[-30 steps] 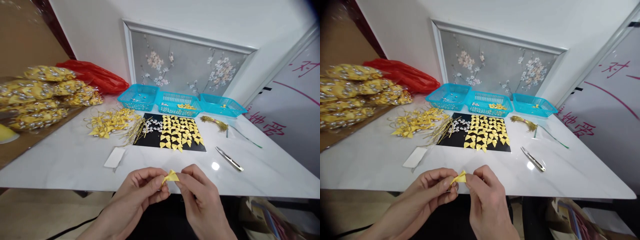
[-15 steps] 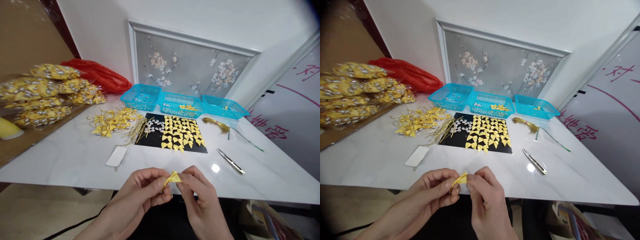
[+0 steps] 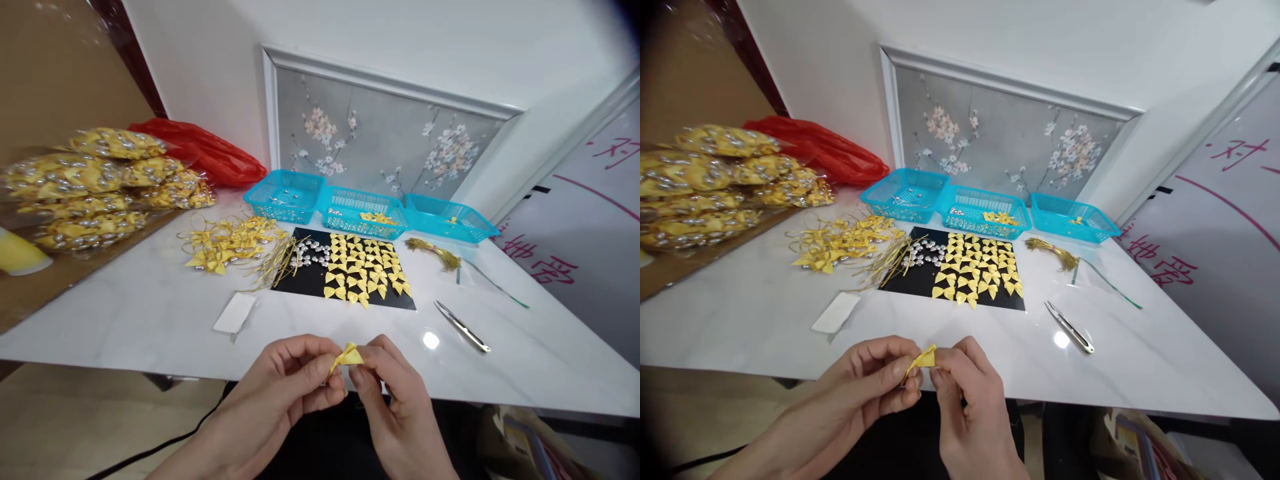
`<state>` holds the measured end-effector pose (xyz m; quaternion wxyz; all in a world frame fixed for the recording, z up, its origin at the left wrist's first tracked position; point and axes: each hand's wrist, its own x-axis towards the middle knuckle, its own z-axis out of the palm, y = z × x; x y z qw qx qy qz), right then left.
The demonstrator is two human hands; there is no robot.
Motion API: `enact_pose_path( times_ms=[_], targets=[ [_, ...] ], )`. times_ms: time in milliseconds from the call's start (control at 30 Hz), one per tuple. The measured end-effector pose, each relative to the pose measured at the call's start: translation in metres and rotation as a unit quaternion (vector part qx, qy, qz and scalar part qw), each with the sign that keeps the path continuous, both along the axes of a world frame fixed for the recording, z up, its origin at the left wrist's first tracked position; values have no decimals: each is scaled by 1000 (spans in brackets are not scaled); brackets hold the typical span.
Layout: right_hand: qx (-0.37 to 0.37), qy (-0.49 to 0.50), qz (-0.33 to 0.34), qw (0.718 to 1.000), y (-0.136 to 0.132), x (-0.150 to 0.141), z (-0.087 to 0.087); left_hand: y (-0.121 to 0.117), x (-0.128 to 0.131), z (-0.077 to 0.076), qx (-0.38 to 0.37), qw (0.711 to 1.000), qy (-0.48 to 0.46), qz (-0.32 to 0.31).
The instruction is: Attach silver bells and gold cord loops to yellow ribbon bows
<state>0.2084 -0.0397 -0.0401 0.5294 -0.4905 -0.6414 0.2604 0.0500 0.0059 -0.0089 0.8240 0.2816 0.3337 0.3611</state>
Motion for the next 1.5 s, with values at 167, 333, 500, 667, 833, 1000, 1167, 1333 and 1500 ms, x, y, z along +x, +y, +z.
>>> enact_pose_path(
  times_ms=[167,333,500,667,833,1000,1167,1333,1500],
  targets=[
    [-5,20,6,1000,0,-3,-1,0,1,4,4,1000,0,-4],
    [-10,34,8,999,1,-6,-4,0,2,5,7,1000,2,-2],
    [-17,45,3,999,1,-7,-7,0,1,4,3,1000,5,-2],
    [-35,59,17,997,1,-7,-8,1,1,4,1,1000,-5,2],
    [-37,61,27,997,1,-7,-11,0,1,3,6,1000,-5,2],
    [-39,61,28,997,1,-7,-12,0,-1,0,14,1000,6,-1],
    [-16,40,10,999,0,-7,-13,1,0,0,51,998,45,-10],
    [-2,38,15,999,3,-7,-15,0,1,0,72,995,70,-12],
    [-32,55,11,998,4,-8,-16,2,0,-5,130,984,117,-16]
  ],
)
